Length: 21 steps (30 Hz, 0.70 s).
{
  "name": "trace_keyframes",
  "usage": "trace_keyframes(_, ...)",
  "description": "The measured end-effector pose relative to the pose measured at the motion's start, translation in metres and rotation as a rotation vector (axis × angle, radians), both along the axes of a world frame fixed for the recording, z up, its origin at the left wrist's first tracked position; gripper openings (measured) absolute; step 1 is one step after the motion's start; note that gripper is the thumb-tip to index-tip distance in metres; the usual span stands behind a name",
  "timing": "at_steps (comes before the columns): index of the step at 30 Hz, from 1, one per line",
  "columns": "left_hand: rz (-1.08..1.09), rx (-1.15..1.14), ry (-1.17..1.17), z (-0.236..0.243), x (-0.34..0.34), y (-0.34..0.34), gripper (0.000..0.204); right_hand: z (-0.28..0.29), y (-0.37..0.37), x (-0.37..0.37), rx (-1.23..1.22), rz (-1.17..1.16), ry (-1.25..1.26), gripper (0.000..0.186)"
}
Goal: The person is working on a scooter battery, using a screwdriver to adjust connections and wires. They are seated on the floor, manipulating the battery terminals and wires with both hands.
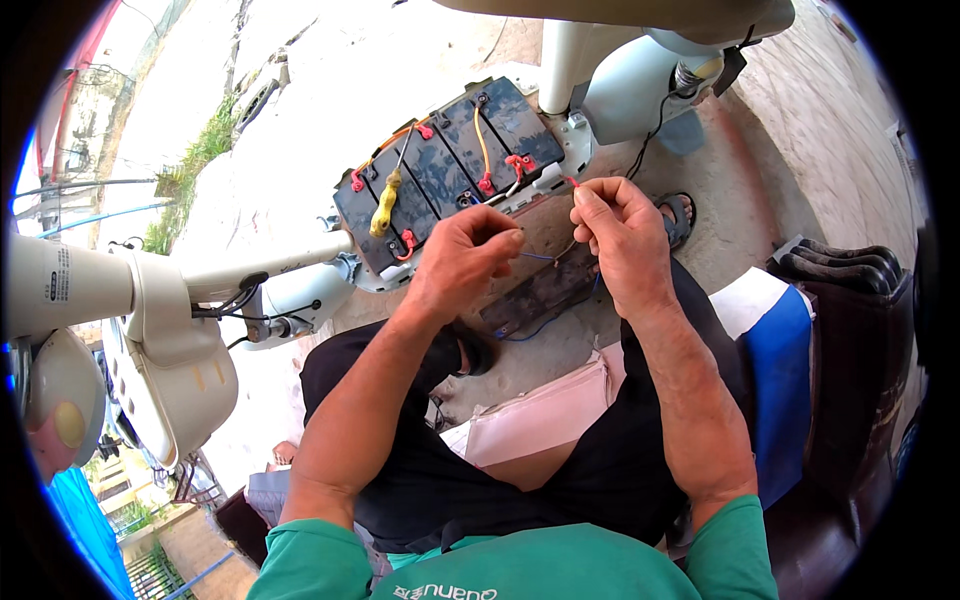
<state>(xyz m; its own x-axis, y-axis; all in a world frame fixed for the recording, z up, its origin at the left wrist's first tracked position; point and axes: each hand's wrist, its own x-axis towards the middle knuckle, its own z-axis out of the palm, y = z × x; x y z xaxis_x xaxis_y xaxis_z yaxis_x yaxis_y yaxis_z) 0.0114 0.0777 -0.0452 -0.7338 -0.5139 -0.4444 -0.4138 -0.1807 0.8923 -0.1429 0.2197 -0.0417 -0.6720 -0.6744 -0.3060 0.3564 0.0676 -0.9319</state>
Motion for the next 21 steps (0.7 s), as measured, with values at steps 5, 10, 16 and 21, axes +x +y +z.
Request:
trace_keyframes(5,-0.047,-0.556,-0.014,0.003,-0.039,-0.047,0.020,0.006,0.006,-0.008,-0.008,-0.085,-0.079,0.019)
trace_keyframes(10,-0.389,-0.891,-0.237,-0.028,-0.102,-0.097,0.027,0.007,0.009,-0.013,-0.037,-0.121,-0.149,0.017)
trace_keyframes(16,-0.758,-0.919,-0.597,-0.075,-0.154,-0.120,0.029,0.008,0.012,-0.022,-0.063,-0.170,-0.152,0.018)
trace_keyframes(21,-0.814,-0.980,-0.797,-0.080,-0.175,-0.108,0.024,0.009,0.015,-0.028,-0.103,-0.185,-0.169,0.018)
